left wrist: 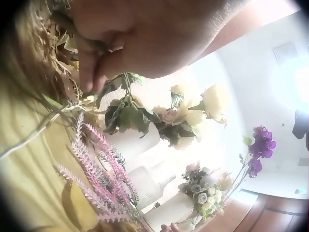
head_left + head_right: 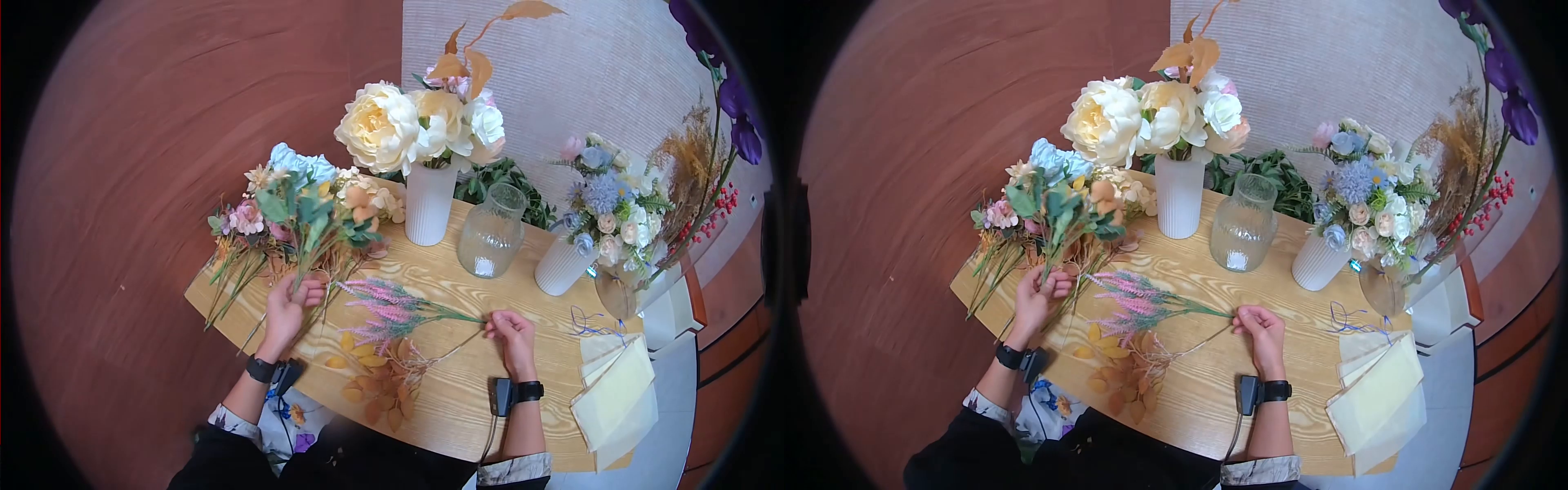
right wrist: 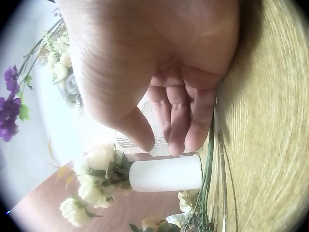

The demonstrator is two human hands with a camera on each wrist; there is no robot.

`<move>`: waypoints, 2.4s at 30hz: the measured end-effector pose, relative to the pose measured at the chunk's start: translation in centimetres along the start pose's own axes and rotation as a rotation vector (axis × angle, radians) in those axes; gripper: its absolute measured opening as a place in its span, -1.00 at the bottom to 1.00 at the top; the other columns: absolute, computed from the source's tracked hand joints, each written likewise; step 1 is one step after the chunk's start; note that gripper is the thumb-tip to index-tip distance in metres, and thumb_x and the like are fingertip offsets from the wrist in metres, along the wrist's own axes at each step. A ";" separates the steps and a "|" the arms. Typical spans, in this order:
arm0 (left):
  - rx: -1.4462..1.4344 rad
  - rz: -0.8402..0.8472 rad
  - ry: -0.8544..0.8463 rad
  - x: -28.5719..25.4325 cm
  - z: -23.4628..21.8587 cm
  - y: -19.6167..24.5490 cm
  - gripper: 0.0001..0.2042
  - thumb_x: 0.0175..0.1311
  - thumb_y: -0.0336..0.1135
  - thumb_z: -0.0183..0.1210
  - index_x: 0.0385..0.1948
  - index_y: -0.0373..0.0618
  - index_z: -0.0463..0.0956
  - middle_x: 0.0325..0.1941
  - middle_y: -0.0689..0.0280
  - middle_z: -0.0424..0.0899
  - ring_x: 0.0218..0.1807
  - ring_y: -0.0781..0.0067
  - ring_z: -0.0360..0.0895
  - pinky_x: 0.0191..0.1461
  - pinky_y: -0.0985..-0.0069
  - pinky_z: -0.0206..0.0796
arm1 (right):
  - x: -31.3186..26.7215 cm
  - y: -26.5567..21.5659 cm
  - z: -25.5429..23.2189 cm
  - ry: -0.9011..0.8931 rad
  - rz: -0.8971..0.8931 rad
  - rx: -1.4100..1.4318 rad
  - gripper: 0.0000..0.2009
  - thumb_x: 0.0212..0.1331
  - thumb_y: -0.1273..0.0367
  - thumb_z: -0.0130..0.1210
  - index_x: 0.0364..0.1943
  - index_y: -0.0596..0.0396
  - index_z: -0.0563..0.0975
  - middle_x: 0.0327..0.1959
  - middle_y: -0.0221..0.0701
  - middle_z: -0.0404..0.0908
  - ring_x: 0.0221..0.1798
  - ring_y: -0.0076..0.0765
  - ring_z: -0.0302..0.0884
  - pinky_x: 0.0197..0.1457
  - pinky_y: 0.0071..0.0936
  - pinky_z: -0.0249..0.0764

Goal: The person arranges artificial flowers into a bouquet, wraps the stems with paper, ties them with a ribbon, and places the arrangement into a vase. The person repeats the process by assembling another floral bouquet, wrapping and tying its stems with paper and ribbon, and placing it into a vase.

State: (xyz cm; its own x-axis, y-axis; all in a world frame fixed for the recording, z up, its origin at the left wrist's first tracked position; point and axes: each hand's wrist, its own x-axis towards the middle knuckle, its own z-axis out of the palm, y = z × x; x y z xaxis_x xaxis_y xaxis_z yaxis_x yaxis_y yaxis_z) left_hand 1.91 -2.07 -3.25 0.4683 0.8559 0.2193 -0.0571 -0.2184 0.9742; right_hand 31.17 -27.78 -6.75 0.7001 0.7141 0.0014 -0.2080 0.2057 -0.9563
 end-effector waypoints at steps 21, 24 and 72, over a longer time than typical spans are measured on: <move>-0.207 0.047 0.125 -12.1 4.3 3.2 -0.77 0.35 -0.29 -0.12 -0.46 -0.24 0.35 -0.63 0.48 0.32 -0.60 0.78 0.18 -0.55 0.78 0.01 | -0.1 -0.3 0.2 -0.007 -0.008 -0.041 -0.85 0.10 0.42 0.09 -0.33 0.26 0.54 -0.48 -0.34 0.57 -0.45 -0.53 0.49 -0.37 -0.64 0.41; -0.215 -0.027 0.024 -12.3 5.5 4.3 -0.78 0.35 -0.29 -0.12 -0.42 -0.26 0.37 -0.61 0.48 0.33 -0.57 0.78 0.20 -0.52 0.79 0.02 | -0.6 -0.7 0.9 -0.024 0.018 -0.036 -0.84 0.09 0.42 0.09 -0.32 0.26 0.54 -0.47 -0.34 0.58 -0.44 -0.53 0.49 -0.37 -0.63 0.41; 0.955 0.830 -0.503 2.3 12.4 4.1 -0.82 -0.24 -0.52 0.12 -0.49 -0.18 0.43 -0.40 0.20 0.41 -0.30 0.13 0.42 -0.26 0.31 0.30 | -5.0 -4.4 2.7 0.003 -0.128 -0.017 -0.81 -0.04 0.43 0.20 -0.36 0.14 0.44 -0.62 -0.63 0.33 -0.70 -0.80 0.06 -0.68 -0.77 -0.12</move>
State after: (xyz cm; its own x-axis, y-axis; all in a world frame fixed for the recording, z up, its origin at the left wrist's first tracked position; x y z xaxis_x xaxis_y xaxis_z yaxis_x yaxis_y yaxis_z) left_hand 13.73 -6.82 0.54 0.8746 0.0980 0.4749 0.0544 -0.9930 0.1046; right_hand 26.77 -30.46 -1.75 0.7221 0.6808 0.1225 -0.1053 0.2833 -0.9532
